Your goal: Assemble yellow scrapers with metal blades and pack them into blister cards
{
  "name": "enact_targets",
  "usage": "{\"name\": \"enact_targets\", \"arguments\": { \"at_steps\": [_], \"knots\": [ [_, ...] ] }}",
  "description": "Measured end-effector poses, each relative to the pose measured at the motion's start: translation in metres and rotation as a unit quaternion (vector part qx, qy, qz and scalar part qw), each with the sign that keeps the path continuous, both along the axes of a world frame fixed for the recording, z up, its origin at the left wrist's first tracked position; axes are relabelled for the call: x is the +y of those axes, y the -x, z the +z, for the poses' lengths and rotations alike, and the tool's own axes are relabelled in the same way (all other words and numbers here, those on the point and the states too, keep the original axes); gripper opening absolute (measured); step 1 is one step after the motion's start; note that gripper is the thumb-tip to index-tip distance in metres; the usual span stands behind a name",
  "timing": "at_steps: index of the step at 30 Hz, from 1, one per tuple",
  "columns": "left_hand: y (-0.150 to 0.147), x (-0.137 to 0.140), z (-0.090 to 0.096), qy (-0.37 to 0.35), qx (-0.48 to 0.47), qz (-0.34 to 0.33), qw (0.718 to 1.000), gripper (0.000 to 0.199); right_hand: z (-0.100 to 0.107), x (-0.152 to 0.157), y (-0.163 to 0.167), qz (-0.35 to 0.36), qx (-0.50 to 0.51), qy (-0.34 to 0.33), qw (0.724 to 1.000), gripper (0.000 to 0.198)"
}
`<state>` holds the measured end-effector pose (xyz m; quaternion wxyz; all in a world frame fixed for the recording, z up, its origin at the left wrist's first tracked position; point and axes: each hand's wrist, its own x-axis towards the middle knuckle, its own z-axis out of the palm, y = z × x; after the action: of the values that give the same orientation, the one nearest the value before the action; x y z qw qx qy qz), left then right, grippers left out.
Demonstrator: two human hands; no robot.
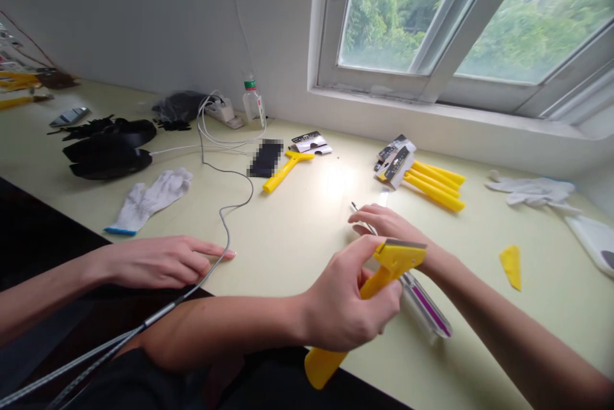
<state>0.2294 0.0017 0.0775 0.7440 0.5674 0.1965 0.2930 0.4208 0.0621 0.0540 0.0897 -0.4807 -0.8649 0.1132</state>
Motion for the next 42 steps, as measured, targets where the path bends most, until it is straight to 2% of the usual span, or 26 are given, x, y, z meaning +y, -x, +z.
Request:
{"name": "enact_targets", "arguments": {
  "at_steps": [4,7,10,16,22,26,29,33,35,38,40,42],
  "knots": [
    [-0.002,0.008,-0.006,-0.001,0.016,0.040,0.999,0.021,-0.007,0.065,0.006,-0.098,-0.013,-0.026,0.995,0.031],
    [-0.005,0.015,-0.011,-0.007,0.026,0.058,0.998,0.020,-0.013,0.117,0.005,-0.155,-0.020,-0.042,0.987,0.034],
    [-0.005,0.017,-0.011,-0.010,0.030,0.068,0.997,0.021,-0.018,0.156,0.007,-0.207,-0.030,-0.044,0.977,0.033],
    [0.003,0.026,-0.011,-0.026,0.038,0.124,0.991,0.023,-0.029,0.189,0.013,-0.254,-0.035,-0.029,0.966,0.029],
    [0.012,0.080,-0.008,-0.045,0.007,0.219,0.975,0.024,-0.036,0.198,0.012,-0.283,0.003,-0.008,0.959,0.030],
    [0.010,0.112,-0.008,0.022,-0.021,0.218,0.976,0.031,-0.027,0.187,0.007,-0.267,0.056,-0.002,0.962,0.026],
    [0.003,0.119,-0.013,0.004,0.021,0.225,0.974,0.038,-0.010,0.160,-0.006,-0.252,0.121,-0.022,0.960,0.018],
    [-0.007,0.114,-0.022,-0.056,0.053,0.252,0.965,0.041,0.015,0.095,-0.034,-0.235,0.215,-0.057,0.946,0.018],
    [-0.011,0.110,-0.025,-0.071,0.041,0.264,0.961,0.051,0.027,0.058,-0.044,-0.218,0.250,-0.062,0.941,0.022],
    [-0.016,0.103,-0.027,-0.090,0.053,0.247,0.963,0.063,0.041,0.012,-0.043,-0.181,0.330,-0.076,0.923,0.026],
    [-0.018,0.097,-0.027,-0.110,0.075,0.239,0.962,0.061,0.046,-0.006,-0.034,-0.157,0.323,-0.104,0.928,0.018],
    [-0.019,0.090,-0.028,-0.127,0.090,0.240,0.958,0.057,0.046,-0.013,-0.025,-0.128,0.271,-0.147,0.943,0.009]
  ]
}}
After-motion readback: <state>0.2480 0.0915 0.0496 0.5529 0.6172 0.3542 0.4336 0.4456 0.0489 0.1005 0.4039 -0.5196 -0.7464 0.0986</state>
